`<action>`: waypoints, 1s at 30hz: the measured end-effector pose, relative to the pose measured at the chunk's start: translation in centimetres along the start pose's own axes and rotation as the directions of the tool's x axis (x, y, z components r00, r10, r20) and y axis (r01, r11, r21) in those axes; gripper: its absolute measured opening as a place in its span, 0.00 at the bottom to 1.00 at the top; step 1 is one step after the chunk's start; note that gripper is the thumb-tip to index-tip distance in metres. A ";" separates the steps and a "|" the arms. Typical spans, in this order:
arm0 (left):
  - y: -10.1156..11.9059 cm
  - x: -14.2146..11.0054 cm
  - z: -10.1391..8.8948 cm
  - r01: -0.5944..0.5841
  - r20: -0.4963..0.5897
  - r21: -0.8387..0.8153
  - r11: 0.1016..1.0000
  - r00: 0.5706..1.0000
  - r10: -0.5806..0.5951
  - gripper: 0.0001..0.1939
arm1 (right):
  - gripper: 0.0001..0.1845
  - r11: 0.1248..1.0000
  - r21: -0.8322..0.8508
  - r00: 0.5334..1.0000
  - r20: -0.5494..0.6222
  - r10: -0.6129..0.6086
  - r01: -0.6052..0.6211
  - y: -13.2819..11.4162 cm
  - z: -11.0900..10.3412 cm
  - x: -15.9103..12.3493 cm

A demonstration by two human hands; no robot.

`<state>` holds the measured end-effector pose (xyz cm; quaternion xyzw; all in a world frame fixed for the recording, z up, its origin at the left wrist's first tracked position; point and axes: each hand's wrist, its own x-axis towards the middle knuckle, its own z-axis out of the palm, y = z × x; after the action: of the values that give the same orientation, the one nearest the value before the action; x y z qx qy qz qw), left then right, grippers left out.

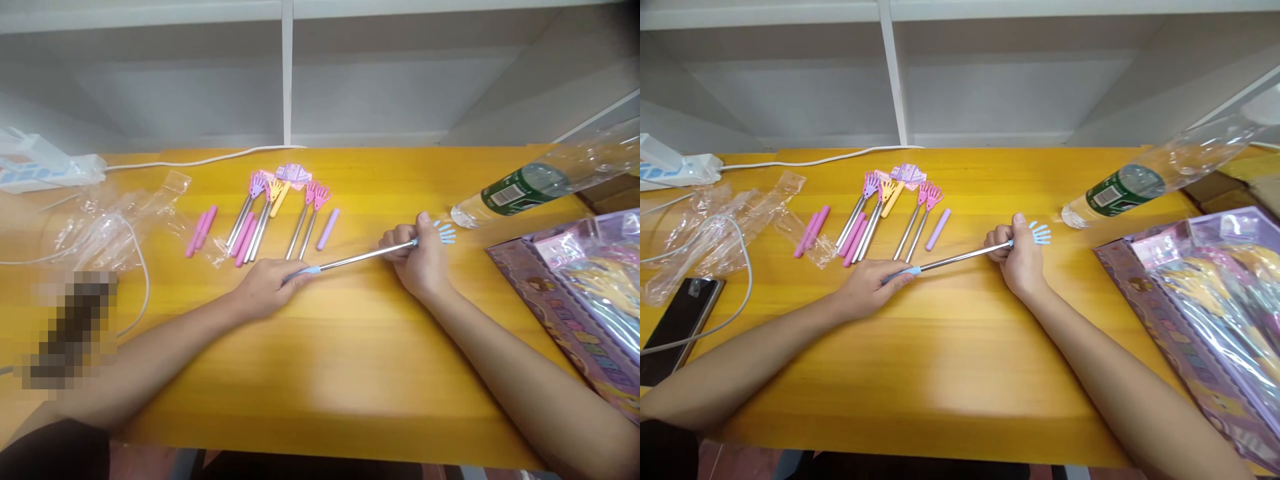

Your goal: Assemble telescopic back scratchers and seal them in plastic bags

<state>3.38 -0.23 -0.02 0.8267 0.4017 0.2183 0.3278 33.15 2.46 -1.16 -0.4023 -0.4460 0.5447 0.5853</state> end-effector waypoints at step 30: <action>0.1 -1.0 0.7 -0.243 -0.005 0.028 0.970 0.970 0.243 0.17 | 0.37 0.970 -0.232 0.972 0.233 -0.008 0.064 -0.1 2.5 -5.2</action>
<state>3.30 -1.38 -0.52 0.8732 0.3019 0.2547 0.2855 30.68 -2.76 -0.83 -0.3954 -0.5804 0.5193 0.4869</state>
